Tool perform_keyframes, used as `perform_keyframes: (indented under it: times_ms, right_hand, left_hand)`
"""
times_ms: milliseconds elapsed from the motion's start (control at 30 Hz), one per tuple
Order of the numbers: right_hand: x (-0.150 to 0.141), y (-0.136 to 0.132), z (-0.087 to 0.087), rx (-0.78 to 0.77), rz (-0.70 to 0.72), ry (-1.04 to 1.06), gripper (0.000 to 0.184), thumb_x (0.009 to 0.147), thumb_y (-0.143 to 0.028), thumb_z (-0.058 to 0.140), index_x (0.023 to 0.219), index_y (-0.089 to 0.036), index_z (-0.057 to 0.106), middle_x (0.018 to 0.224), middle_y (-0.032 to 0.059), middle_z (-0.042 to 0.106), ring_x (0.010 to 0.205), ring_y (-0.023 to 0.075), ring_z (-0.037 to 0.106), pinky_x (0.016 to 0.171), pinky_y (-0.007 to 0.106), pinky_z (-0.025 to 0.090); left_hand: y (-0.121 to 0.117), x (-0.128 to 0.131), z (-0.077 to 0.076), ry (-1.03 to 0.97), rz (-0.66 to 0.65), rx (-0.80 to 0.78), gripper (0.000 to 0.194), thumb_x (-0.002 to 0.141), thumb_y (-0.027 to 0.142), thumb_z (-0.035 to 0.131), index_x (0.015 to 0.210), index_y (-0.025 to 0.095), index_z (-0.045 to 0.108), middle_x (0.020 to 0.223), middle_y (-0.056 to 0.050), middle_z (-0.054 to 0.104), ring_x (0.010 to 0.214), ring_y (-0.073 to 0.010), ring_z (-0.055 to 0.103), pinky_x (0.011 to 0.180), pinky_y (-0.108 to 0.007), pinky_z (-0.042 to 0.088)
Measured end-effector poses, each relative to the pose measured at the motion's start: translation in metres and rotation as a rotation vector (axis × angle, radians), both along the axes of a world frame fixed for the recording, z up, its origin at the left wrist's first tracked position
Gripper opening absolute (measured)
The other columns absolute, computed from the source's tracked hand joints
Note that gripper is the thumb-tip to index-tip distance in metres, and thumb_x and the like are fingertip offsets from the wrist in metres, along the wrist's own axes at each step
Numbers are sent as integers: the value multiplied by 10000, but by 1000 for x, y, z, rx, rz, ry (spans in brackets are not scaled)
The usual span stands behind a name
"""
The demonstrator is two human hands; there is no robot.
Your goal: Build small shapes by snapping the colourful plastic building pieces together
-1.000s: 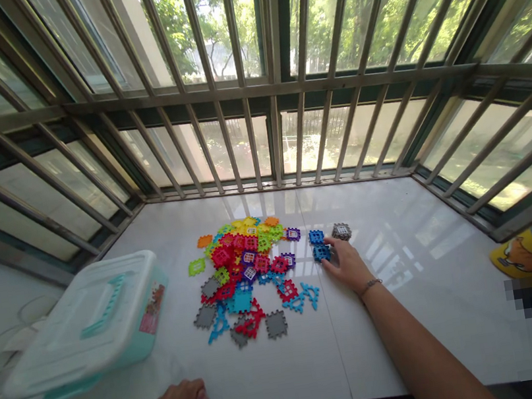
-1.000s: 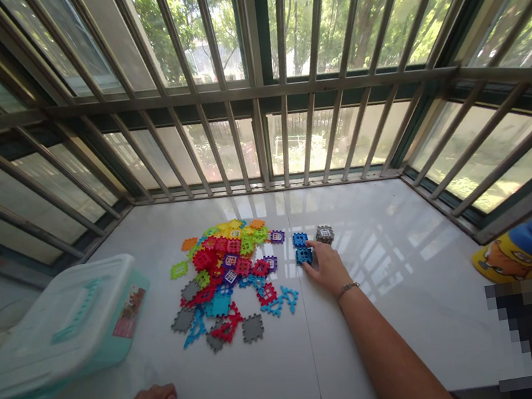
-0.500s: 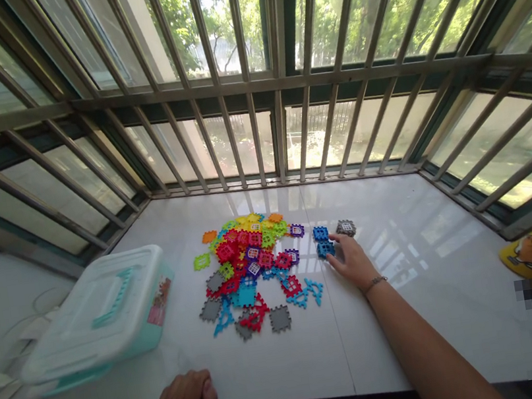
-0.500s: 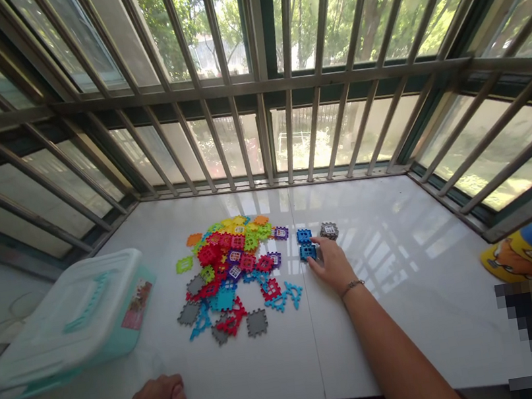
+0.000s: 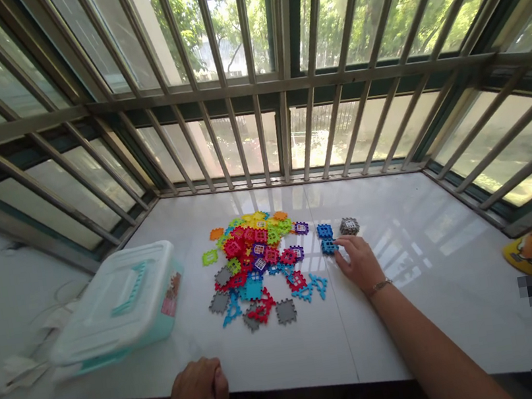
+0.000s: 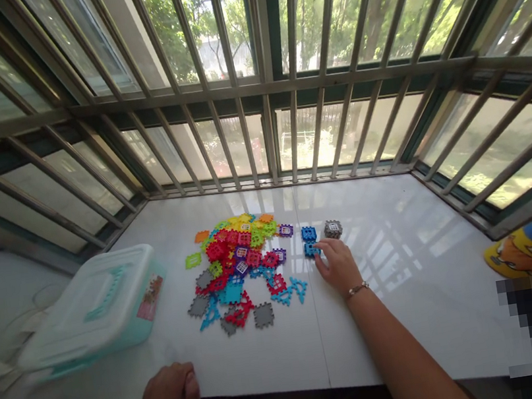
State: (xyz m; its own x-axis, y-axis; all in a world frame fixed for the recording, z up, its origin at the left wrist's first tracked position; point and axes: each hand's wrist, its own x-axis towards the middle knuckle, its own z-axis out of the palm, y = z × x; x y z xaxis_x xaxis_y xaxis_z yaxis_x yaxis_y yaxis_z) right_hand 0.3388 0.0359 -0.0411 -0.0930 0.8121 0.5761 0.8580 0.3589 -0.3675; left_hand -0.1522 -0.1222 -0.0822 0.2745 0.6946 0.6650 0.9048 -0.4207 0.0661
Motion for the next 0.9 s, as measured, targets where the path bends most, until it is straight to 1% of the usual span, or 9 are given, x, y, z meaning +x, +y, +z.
perform_keyframes:
  times_ms: [67,133,233,333,467,633,700,800,900]
  right_hand:
    - [-8,-12,1,-56,26,-35,292,1098,-424,572,1263,-252,742,1225,140,754,1187,349,680,1086,543,533]
    - [-18,-26,0,-133,46,-68,351,1095,-506,606,1307,-258,737,1176,138,762,1126,349,695,1031,528,551]
    - [-33,-47,-8,-221,42,-136,449,1047,-601,679,1351,-274,723,1208,145,752,1110,360,690,985,518,563]
    - [-41,-60,-15,-243,22,-183,434,1002,-608,748,1291,-284,735,1249,141,735,1125,364,680,988,525,556]
    - [-43,-62,-18,-226,9,-158,319,1019,-534,736,1205,-275,743,1223,133,735,1109,346,680,994,525,543]
    - [-42,-61,-18,-220,37,-146,243,1055,-451,676,1202,-268,742,1235,122,737,1165,340,678,1036,521,524]
    - [-43,-62,-18,-221,39,-152,267,1053,-488,687,1197,-269,740,1233,123,738,1158,341,679,1026,519,523]
    - [-44,-62,-17,-223,29,-167,369,987,-590,773,1170,-271,734,1191,125,740,1114,349,675,982,514,525]
    - [-44,-61,-17,-227,22,-164,387,947,-595,813,1137,-272,721,1142,112,738,1074,339,674,949,493,521]
  left_hand:
    - [0,0,0,6,7,12,143,1021,192,550,907,252,612,730,-8,586,698,-235,565,704,-394,400]
    - [0,0,-1,10,8,15,150,1019,187,551,898,251,613,732,-9,589,702,-234,564,709,-395,400]
    - [0,-2,-4,16,6,9,147,1019,188,553,904,250,622,740,-12,600,711,-230,562,718,-397,398]
    - [1,-3,-6,22,3,3,156,1021,203,551,896,253,629,727,-10,588,706,-230,556,709,-396,390]
    - [1,-3,-5,22,5,26,168,1012,203,548,875,250,635,717,-9,587,695,-229,553,694,-399,394]
    - [1,-2,-5,21,6,28,161,1012,204,549,889,251,642,736,-14,612,707,-224,565,700,-396,397]
    - [0,-3,-5,30,6,17,151,1013,203,551,902,249,644,746,-17,618,717,-228,570,704,-397,400]
    - [0,-2,-5,30,19,16,165,1015,213,549,878,249,633,738,-17,606,714,-232,573,703,-394,403]
    - [0,0,-4,25,37,15,196,1018,225,542,842,252,623,713,-14,581,699,-227,568,695,-384,396]
